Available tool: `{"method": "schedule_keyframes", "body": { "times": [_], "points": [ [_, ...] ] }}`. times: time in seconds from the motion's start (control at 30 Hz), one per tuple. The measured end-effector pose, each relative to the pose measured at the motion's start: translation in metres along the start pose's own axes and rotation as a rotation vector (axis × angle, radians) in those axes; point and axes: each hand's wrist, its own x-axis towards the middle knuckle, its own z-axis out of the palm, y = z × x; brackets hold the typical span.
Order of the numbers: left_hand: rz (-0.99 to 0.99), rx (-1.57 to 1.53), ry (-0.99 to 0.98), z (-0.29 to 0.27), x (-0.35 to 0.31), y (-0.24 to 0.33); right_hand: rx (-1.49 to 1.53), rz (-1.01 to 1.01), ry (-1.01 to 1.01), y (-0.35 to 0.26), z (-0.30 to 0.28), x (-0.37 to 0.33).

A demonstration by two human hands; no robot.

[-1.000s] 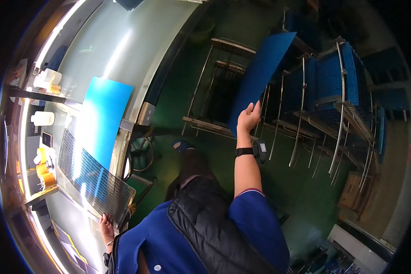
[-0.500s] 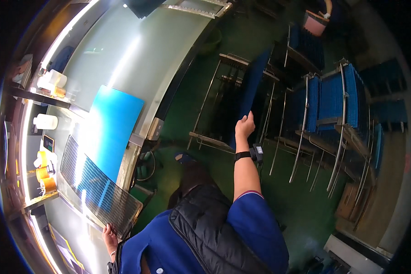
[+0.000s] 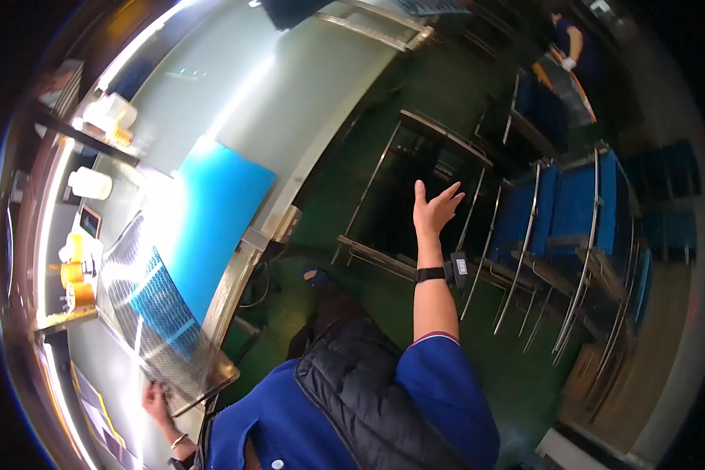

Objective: Move industrial panels from racks to an inspection table and check them.

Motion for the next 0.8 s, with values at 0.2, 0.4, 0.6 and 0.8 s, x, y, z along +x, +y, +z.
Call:
{"method": "schedule_keyframes", "body": {
  "times": [0.2,0.4,0.6,0.8],
  "points": [
    [0.600,0.602,0.317,0.004,-0.070,0.157,0.793,0.102,-0.777,-0.071,0.022,-0.066],
    [0.716,0.724,0.171,0.089,-0.114,0.132,1.208,0.611,-2.002,-0.166,-0.009,-0.104],
    [0.654,0.523,-0.079,0.149,-0.135,0.064,0.946,0.510,-1.964,-0.183,0.016,-0.069],
    [-0.281,0.058,0.523,0.166,-0.161,-0.011,0.284,0.056,-1.745,-0.212,0.046,-0.046]
  ]
}}
